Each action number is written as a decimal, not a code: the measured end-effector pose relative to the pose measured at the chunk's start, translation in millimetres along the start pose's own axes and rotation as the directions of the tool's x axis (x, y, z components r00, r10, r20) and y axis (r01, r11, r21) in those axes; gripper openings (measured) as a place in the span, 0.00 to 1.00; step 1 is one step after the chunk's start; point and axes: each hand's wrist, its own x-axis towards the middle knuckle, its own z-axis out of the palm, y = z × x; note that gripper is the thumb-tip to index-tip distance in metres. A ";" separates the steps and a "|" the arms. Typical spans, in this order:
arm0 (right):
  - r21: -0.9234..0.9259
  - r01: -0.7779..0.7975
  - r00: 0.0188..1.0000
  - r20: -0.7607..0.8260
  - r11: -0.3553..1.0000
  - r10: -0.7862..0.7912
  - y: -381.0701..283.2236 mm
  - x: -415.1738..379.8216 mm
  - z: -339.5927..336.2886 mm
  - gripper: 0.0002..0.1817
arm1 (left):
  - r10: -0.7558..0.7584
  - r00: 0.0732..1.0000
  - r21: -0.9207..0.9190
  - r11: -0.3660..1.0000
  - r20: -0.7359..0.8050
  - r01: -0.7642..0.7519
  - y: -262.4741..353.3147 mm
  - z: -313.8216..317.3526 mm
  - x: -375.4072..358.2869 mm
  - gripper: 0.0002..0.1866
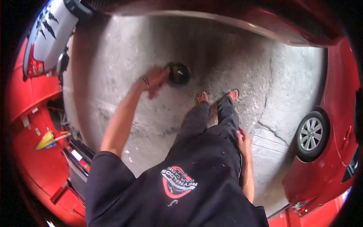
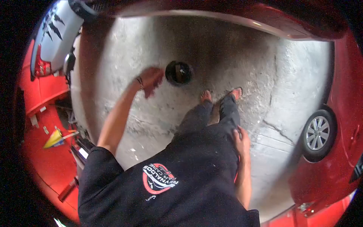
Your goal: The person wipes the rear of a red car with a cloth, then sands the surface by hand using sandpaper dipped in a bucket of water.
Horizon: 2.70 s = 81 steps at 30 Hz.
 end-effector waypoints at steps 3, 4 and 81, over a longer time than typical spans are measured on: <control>-0.446 0.234 0.965 0.212 0.864 -0.152 -27.8 -4.1 1.9 0.16 | -0.004 0.979 0.170 0.985 0.203 -0.032 -126.1 134.3 34.8 0.26; -0.504 0.252 0.951 0.288 0.826 -0.115 -28.7 -3.5 2.8 0.15 | -0.120 0.952 0.189 0.980 0.282 0.067 -150.8 180.5 28.0 0.27; -0.825 0.458 0.853 0.303 0.331 -0.424 150.6 683.2 285.7 0.25 | 0.715 0.697 0.408 0.620 0.057 -0.670 -27.8 315.2 437.8 0.18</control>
